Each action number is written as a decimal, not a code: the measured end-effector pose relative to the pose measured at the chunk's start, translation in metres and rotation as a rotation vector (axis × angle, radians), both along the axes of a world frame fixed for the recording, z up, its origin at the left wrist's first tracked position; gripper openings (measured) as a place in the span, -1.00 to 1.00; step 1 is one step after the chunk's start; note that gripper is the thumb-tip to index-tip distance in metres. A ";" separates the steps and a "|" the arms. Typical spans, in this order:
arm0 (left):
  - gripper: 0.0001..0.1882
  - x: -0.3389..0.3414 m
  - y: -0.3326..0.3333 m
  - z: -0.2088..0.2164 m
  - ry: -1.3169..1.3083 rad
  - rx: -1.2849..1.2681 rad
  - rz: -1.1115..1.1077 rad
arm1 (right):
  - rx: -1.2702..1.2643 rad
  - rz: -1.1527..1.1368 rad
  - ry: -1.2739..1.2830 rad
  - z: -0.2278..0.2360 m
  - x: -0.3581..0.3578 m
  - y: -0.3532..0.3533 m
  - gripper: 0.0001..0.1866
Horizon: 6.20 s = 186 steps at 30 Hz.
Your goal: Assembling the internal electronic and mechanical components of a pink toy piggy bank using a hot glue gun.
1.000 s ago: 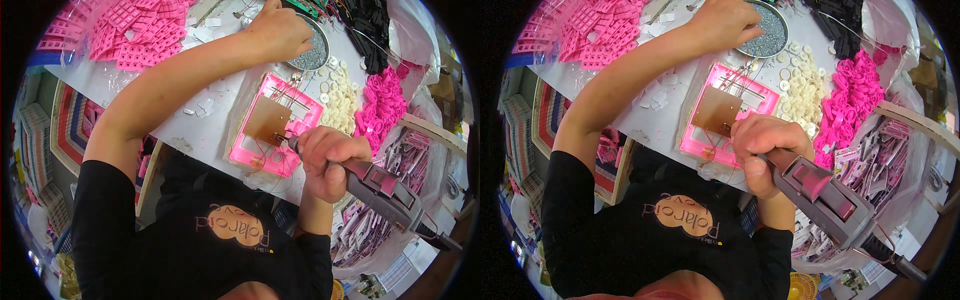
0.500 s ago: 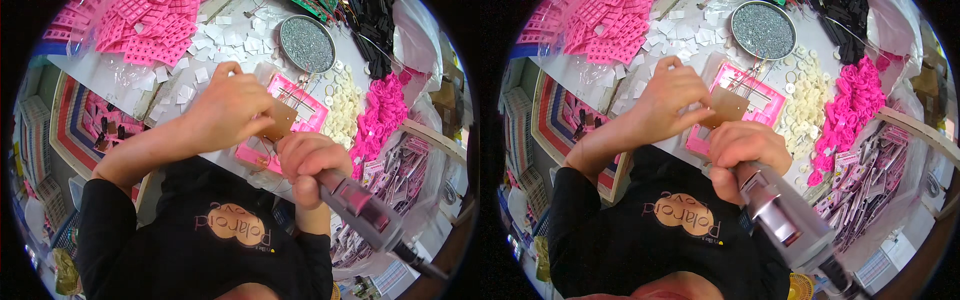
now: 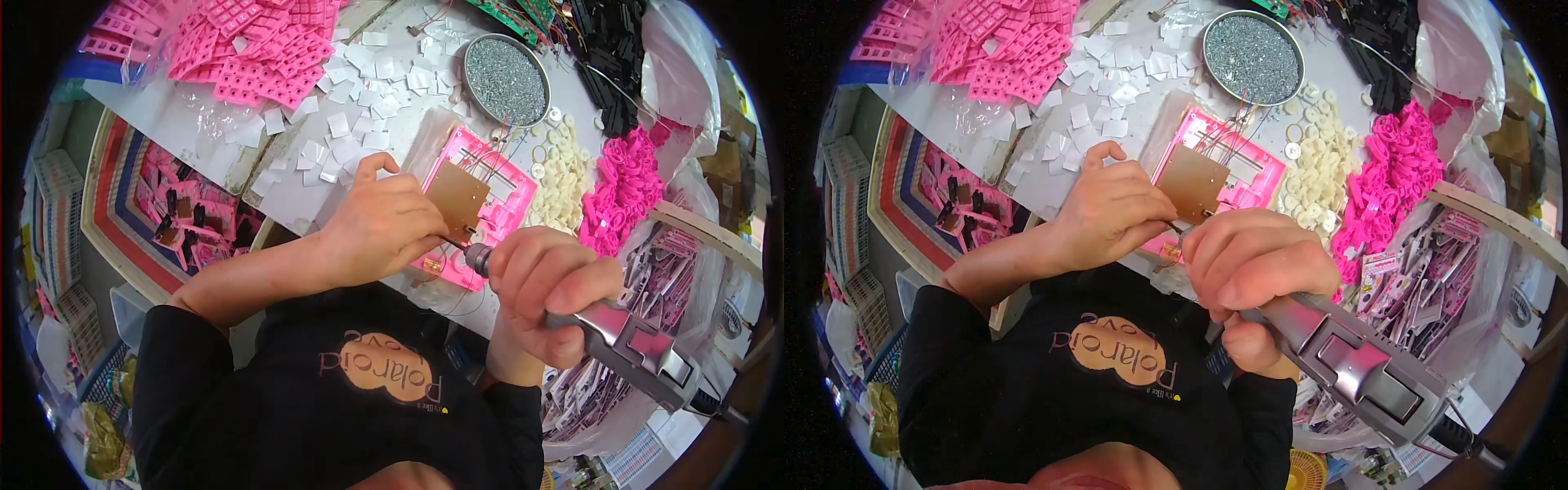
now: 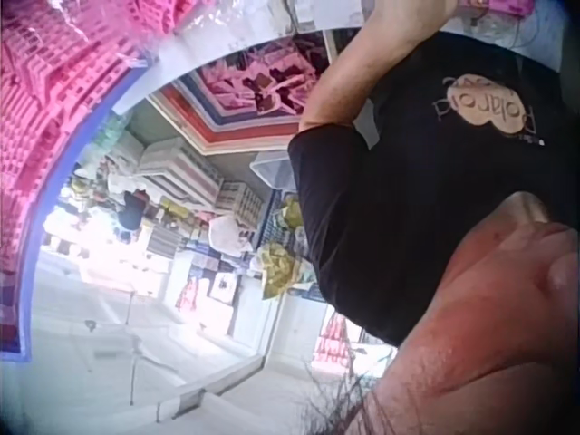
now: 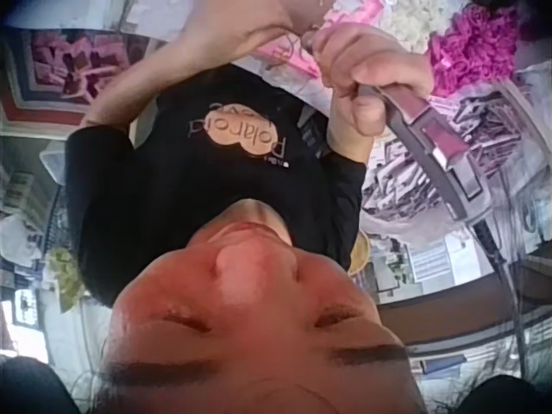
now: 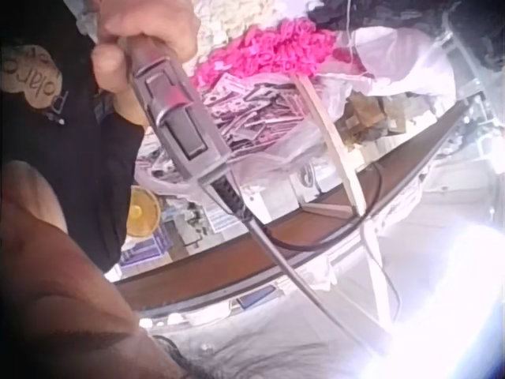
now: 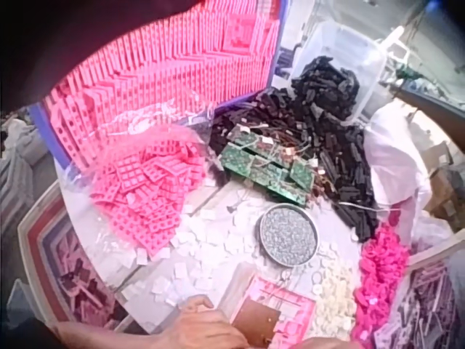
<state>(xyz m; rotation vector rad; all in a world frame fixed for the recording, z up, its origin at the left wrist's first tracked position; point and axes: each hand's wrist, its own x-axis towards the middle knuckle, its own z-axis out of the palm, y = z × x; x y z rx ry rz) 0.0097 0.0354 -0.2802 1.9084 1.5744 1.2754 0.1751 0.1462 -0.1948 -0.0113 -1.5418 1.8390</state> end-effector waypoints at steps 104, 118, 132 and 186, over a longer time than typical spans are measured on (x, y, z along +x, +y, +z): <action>-0.87 0.017 -0.010 0.026 -0.263 -0.573 0.064 | 0.722 -0.288 -0.641 -0.068 0.032 -0.003 -0.86; -0.87 0.019 -0.014 0.019 -0.424 -0.593 0.057 | 0.712 -0.282 -0.653 -0.067 0.030 -0.005 -0.87; -0.88 0.010 -0.008 0.028 -0.438 -0.698 -0.075 | 0.735 -0.215 -0.663 -0.066 0.032 -0.001 -0.86; -0.93 0.032 -0.014 0.025 -0.282 -0.524 -0.015 | 0.267 -0.610 -0.694 -0.075 0.042 -0.066 -0.87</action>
